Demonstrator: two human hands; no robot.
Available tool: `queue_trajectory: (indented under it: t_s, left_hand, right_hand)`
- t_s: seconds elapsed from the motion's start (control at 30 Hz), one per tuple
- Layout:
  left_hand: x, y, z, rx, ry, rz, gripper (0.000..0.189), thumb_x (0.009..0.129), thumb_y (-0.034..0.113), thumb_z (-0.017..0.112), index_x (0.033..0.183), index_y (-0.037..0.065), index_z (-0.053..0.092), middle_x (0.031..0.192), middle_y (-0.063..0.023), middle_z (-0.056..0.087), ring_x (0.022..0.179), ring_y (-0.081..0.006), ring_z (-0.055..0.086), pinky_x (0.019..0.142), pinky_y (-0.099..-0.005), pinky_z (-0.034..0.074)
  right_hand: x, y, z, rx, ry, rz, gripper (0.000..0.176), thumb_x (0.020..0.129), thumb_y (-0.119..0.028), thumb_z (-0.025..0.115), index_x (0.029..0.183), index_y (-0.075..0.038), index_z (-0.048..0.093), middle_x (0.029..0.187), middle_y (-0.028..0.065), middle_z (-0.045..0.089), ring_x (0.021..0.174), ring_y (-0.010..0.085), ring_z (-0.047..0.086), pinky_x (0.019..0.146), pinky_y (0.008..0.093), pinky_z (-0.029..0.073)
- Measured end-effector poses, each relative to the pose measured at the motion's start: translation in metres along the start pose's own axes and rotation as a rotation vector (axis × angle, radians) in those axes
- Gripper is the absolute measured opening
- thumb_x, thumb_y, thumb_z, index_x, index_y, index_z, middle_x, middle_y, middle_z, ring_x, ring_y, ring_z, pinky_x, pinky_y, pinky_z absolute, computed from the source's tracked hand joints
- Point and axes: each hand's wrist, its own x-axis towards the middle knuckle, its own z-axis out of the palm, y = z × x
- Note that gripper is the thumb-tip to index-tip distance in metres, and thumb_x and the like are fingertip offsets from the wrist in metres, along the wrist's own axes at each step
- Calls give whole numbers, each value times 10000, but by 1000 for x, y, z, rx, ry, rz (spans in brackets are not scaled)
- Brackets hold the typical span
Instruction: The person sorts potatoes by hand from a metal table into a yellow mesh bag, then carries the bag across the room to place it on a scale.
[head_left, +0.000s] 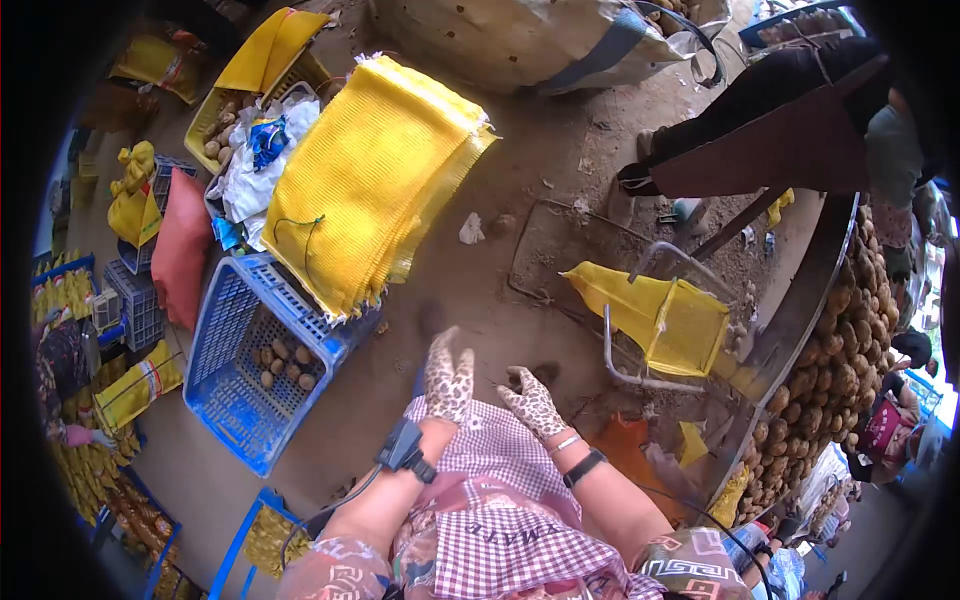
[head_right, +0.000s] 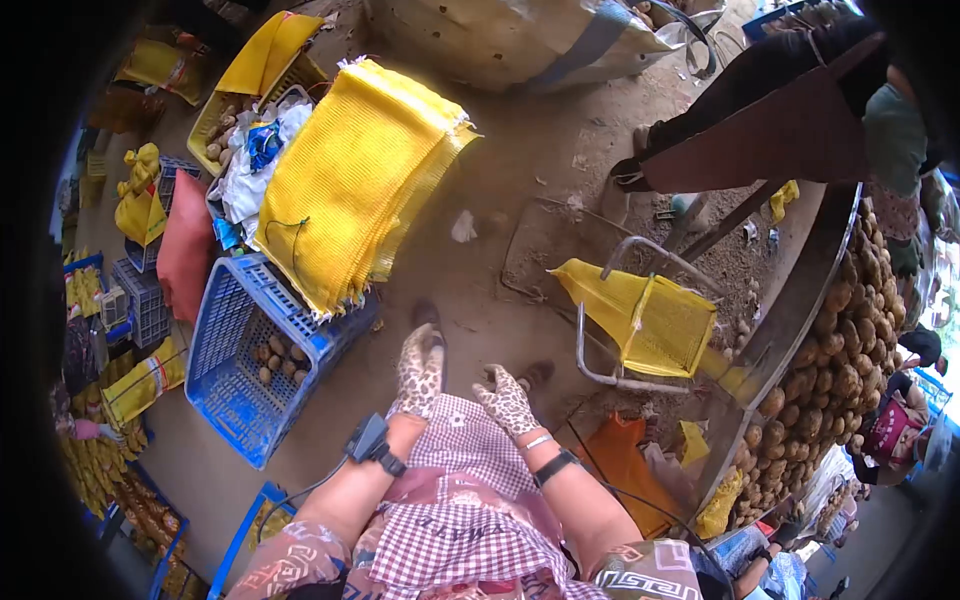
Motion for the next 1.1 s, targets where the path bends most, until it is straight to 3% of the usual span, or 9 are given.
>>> queue_trajectory:
  t_s: [0.13, 0.4, 0.53, 0.73, 0.8, 0.87, 0.9, 0.97, 1.1]
  left_hand:
    - [-10, -62, -44, 402, -143, -43, 547, 836, 137, 603, 1339, -12, 448, 1342, -230, 476, 1269, -380, 425, 1089, -444, 319]
    - [11, -127, -16, 320, -145, -89, 599, 854, 161, 568, 1380, -39, 363, 1380, -244, 418, 1275, -403, 404, 1096, -469, 296]
    - [32, -141, 11, 224, -70, 8, 626, 934, 399, 510, 1346, -59, 395, 1302, -259, 487, 1214, -381, 474, 1049, -476, 345]
    - [58, -155, 25, 313, -26, 240, 547, 852, 296, 524, 1104, -188, 562, 1044, -344, 614, 945, -448, 624, 849, -474, 528]
    - [52, -154, 31, 271, -50, 192, 560, 877, 330, 521, 1172, -146, 520, 1116, -315, 583, 1023, -426, 585, 907, -477, 477]
    - [48, -139, 35, 149, -73, 101, 601, 929, 396, 515, 1310, -62, 435, 1261, -258, 521, 1180, -383, 505, 1023, -481, 376]
    - [60, -117, 37, 188, -106, 131, 583, 918, 381, 524, 1289, -64, 456, 1250, -261, 528, 1169, -388, 514, 1011, -483, 391]
    - [52, -109, 22, 291, -246, 1, 513, 891, 247, 560, 1303, -41, 454, 1284, -243, 510, 1200, -380, 491, 1038, -457, 375]
    - [36, -103, 6, 315, -240, -256, 414, 922, 89, 498, 1313, -38, 445, 1303, -224, 505, 1210, -343, 495, 1073, -408, 350]
  right_hand:
    - [182, -20, 41, -148, 179, -35, 758, 784, -414, 715, 1343, 10, 430, 1280, 278, 534, 1230, 384, 497, 1033, 412, 396]
    - [482, 35, 39, -55, 648, 139, 909, 738, -392, 764, 1414, 33, 329, 1395, 310, 391, 1319, 394, 386, 1107, 389, 327]
    - [549, 48, 17, 75, 620, 155, 909, 709, -330, 795, 1415, 14, 337, 1377, 298, 412, 1317, 381, 388, 1102, 386, 334]
    - [600, 47, 9, -73, 477, 103, 857, 680, -265, 806, 1378, -22, 373, 1309, 273, 476, 1227, 382, 479, 1054, 389, 393]
    - [593, 55, 25, -112, 570, 95, 796, 701, -233, 793, 1354, -31, 386, 1293, 242, 494, 1161, 368, 532, 1028, 371, 420]
    - [558, 45, 38, 639, 525, 37, 757, 679, -246, 815, 1294, -3, 447, 1218, 228, 551, 1104, 353, 569, 968, 397, 478]
    - [556, 58, 54, 1144, 353, 185, 696, 698, -175, 799, 1290, -42, 458, 1260, 206, 525, 1112, 368, 555, 960, 471, 476]
    - [480, 37, 72, 1927, -219, -177, 724, 726, -163, 768, 1358, -111, 417, 1348, 188, 453, 1182, 379, 508, 888, 507, 517]
    - [323, -50, 71, 2092, -658, -422, 703, 813, -364, 704, 1400, -120, 406, 1419, 209, 389, 1245, 426, 451, 873, 563, 503]
